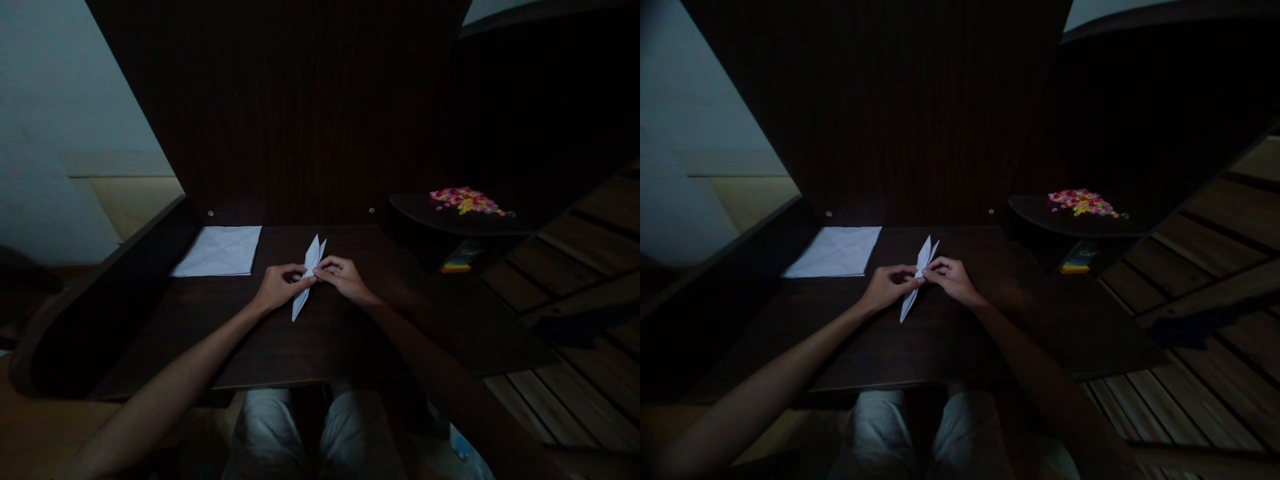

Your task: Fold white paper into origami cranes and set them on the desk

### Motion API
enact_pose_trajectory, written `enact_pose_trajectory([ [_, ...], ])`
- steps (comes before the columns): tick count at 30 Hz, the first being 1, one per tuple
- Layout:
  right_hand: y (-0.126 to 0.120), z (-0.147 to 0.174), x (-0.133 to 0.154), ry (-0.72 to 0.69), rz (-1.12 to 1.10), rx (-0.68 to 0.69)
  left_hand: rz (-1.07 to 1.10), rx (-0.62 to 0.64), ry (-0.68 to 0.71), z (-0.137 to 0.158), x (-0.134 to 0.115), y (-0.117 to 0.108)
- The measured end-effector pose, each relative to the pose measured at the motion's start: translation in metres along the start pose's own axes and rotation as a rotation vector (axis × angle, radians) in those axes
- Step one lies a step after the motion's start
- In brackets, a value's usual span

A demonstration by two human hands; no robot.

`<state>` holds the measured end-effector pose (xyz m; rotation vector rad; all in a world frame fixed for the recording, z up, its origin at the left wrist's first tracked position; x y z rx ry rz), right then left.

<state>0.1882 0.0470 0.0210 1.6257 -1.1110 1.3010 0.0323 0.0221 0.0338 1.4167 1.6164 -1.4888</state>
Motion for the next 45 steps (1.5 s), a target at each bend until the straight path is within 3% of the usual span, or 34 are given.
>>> enact_pose_trajectory([
  [8,0.002,0.000,0.003,-0.014,-0.001,0.014,0.066,0.026,0.001,-0.003,0.000,0.001],
  [20,0.001,-0.002,0.000,-0.098,-0.004,0.000,0.287,-0.171,-0.272,-0.007,0.019,-0.010],
  [28,0.006,-0.001,-0.001,-0.092,-0.055,0.060,0.399,-0.096,-0.303,-0.007,0.021,-0.002],
  [33,0.006,-0.001,-0.004,-0.081,-0.043,0.080,0.442,-0.117,-0.342,-0.007,0.024,-0.001],
  [45,0.004,0.002,0.003,-0.124,0.054,0.011,0.470,-0.058,-0.323,-0.008,0.023,0.002],
])
Point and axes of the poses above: each hand's wrist, its own z-axis away from the middle knuckle, its own y-axis out of the palm, x = y × z, the point moved 5 cm from there along -z, towards the middle knuckle, and after that the axes turned 2 degrees about x, right-handed, at the moved point
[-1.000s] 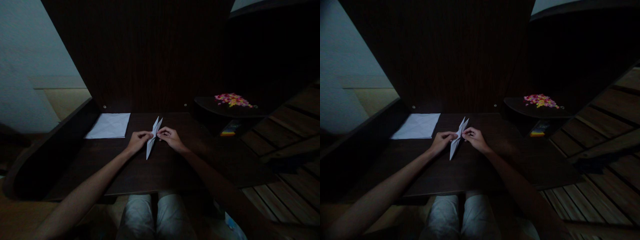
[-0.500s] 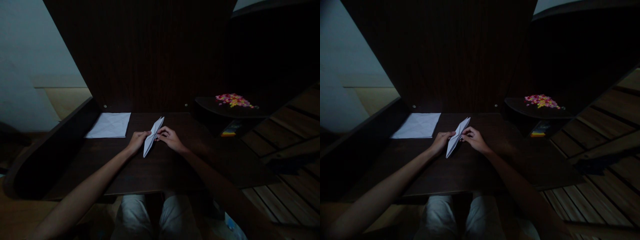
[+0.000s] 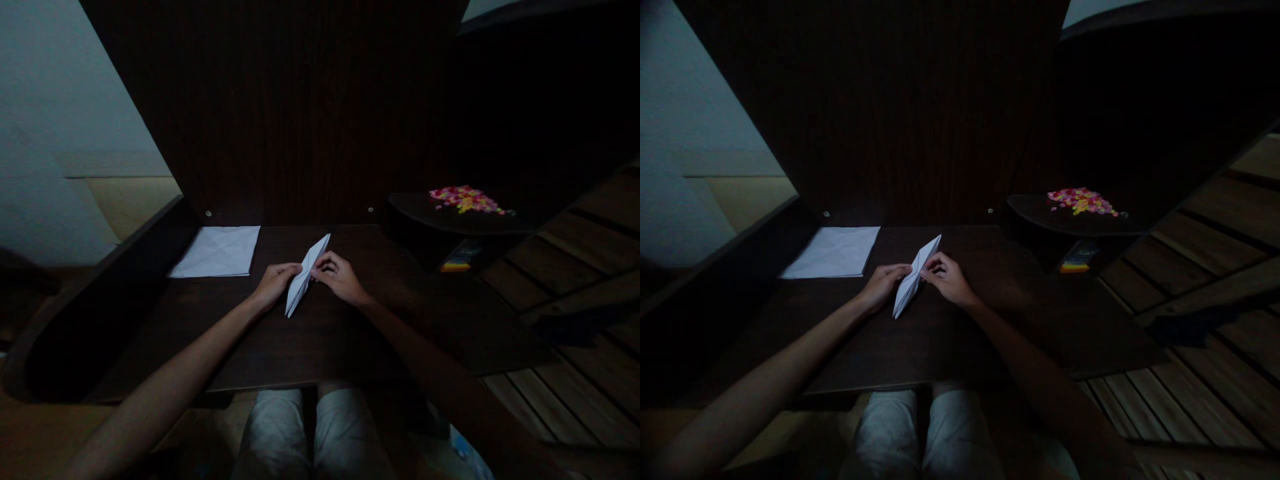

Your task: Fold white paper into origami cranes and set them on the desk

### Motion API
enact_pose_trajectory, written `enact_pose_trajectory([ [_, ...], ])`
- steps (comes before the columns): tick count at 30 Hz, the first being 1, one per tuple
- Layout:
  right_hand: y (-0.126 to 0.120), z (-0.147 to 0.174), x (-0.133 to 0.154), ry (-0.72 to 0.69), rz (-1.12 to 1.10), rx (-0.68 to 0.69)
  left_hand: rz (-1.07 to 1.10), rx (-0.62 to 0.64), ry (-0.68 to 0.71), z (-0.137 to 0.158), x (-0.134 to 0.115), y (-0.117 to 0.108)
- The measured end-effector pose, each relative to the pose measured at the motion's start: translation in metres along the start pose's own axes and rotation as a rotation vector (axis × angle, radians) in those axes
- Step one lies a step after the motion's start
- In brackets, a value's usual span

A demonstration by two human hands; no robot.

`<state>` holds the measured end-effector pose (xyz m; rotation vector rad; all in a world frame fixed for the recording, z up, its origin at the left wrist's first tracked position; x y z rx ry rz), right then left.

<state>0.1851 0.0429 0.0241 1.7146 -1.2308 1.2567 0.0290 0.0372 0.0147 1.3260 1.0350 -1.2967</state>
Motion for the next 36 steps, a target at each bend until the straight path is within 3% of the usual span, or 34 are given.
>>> enact_pose_trajectory([
  [10,-0.0026,-0.0004,-0.0020,0.014,-0.028,-0.044,0.031,-0.029,0.009,-0.0009,0.0032,-0.0040],
  [23,-0.0032,-0.0010,-0.0008,-0.003,-0.012,-0.034,0.103,0.028,-0.010,0.0046,-0.0033,0.0023],
  [29,-0.0026,-0.0013,-0.0023,0.038,-0.011,-0.020,0.099,-0.009,-0.020,0.0054,-0.0047,0.0017],
  [36,-0.0033,-0.0008,-0.0048,0.071,-0.044,-0.046,0.116,0.032,0.000,0.0049,-0.0052,0.0023],
])
Point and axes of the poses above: each hand's wrist, its own z-axis away from the middle knuckle, its own y-axis out of the palm, x = y × z, the point moved 5 cm from there along -z, towards the middle knuckle, and after that the axes turned 2 degrees about x, right-handed, at the moved point
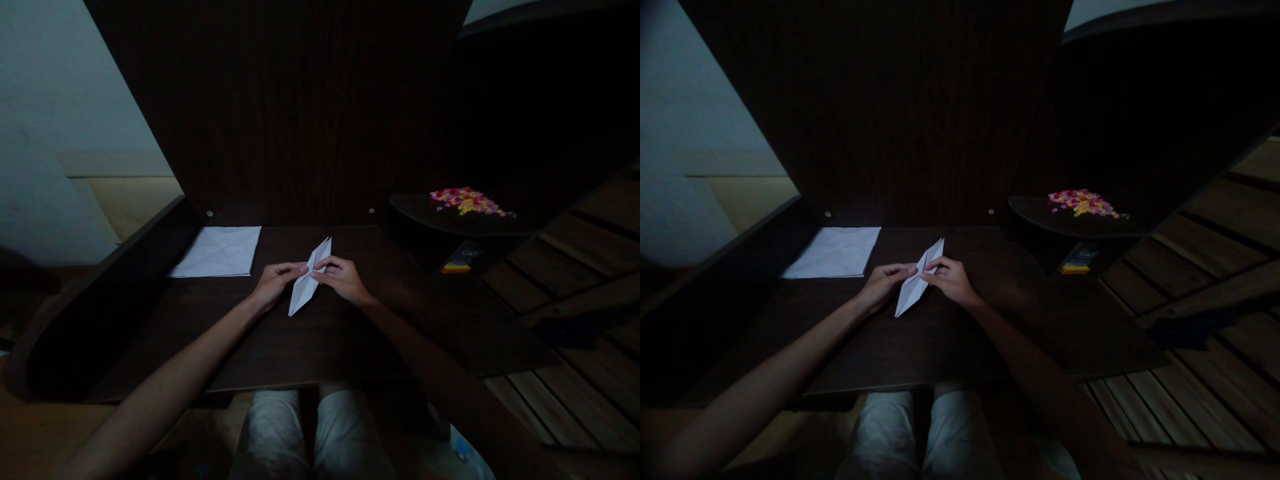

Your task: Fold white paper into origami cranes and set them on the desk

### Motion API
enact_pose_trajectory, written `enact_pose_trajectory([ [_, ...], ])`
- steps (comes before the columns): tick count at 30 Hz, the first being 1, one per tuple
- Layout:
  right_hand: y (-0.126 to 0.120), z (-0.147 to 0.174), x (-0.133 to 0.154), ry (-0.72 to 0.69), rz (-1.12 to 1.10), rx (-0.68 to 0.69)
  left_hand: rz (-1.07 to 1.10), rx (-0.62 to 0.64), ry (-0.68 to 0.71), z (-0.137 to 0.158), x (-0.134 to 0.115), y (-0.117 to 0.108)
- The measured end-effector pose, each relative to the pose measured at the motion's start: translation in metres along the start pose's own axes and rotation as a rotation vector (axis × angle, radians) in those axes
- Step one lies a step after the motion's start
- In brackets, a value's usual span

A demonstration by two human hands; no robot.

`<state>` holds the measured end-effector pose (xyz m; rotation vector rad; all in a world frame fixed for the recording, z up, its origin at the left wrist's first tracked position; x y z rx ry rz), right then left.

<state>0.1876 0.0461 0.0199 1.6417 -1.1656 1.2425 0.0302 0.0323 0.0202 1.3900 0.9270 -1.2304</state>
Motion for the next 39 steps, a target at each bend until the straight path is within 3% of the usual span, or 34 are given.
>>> enact_pose_trajectory([
  [5,-0.002,0.000,0.001,-0.034,0.028,-0.017,-0.033,-0.002,0.033,-0.002,0.003,-0.002],
  [21,0.008,0.002,0.003,0.087,-0.034,0.118,-0.124,0.043,0.079,0.000,-0.003,0.001],
  [39,0.007,0.002,0.002,0.035,-0.058,0.079,-0.078,0.081,0.072,-0.001,0.000,0.000],
])
Point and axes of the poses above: each hand's wrist, its own z-axis away from the middle knuckle, its own y-axis out of the palm, x = y × z, the point moved 5 cm from there along -z, towards the middle knuckle, and after that the axes turned 2 degrees about x, right-handed, at the moved point
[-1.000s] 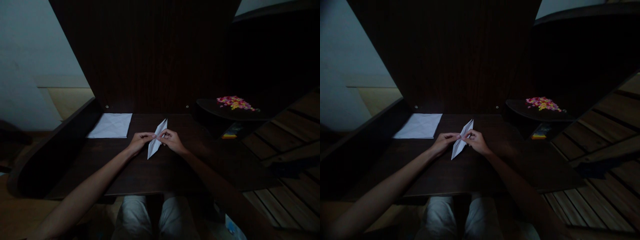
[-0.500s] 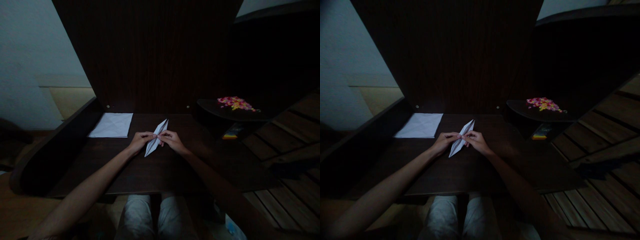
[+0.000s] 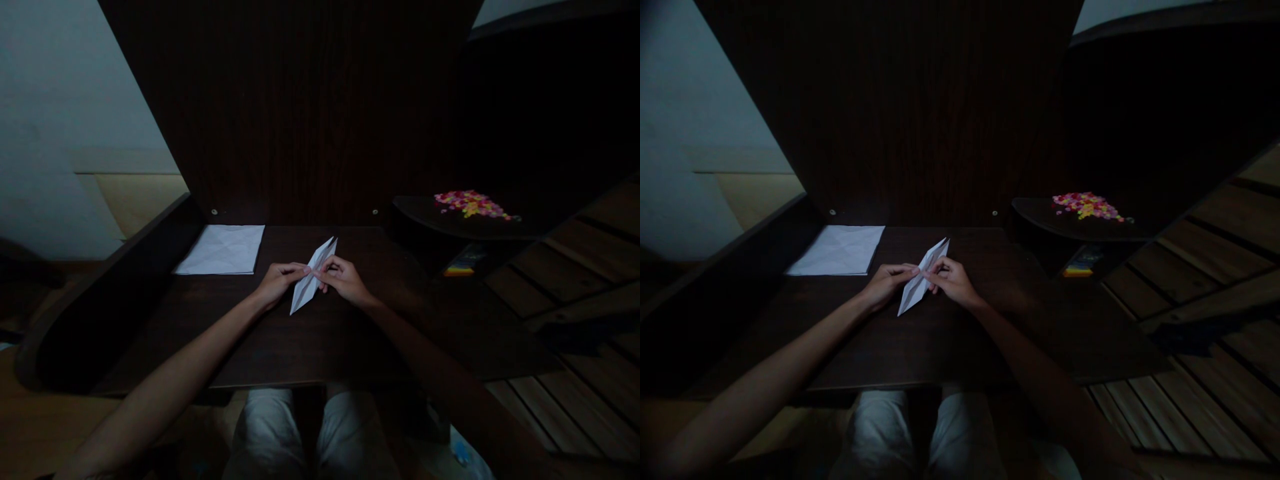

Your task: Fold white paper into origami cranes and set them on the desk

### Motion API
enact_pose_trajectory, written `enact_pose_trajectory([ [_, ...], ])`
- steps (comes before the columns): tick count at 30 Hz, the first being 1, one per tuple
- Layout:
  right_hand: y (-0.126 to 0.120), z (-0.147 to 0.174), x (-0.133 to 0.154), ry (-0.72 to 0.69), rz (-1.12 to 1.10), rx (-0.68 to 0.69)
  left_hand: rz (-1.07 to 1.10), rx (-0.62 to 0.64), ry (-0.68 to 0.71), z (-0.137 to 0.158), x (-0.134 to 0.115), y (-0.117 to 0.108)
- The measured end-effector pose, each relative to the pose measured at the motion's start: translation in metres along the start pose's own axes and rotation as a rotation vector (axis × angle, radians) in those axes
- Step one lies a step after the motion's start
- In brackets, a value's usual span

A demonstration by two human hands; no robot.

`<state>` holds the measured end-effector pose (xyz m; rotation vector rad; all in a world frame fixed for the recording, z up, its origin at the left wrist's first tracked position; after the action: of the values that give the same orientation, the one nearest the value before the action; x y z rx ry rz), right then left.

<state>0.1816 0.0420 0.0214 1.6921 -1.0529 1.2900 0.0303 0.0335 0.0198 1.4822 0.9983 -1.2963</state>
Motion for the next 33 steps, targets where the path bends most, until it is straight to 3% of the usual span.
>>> enact_pose_trajectory([
  [6,-0.0016,0.0019,0.0039,-0.016,0.035,-0.017,0.049,-0.024,-0.070,0.0008,0.0025,-0.0007],
  [13,-0.0012,0.0019,0.0039,-0.007,0.000,-0.013,0.085,-0.035,-0.020,-0.0001,0.0001,0.0015],
  [22,0.0015,0.0030,0.0090,0.007,-0.030,0.022,-0.084,-0.112,0.024,0.0010,-0.0031,-0.0030],
  [33,0.0010,0.0026,0.0020,0.002,-0.052,-0.015,-0.161,-0.091,0.069,0.0015,-0.0063,-0.0008],
])
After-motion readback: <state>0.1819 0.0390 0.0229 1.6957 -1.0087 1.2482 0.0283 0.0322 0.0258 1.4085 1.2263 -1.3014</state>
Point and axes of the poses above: each hand's wrist, its own z-axis away from the middle knuckle, its own y-axis out of the palm, x = y × z, the point moved 5 cm from there along -z, towards the middle knuckle, and after that the axes turned 2 degrees about x, right-handed, at the moved point
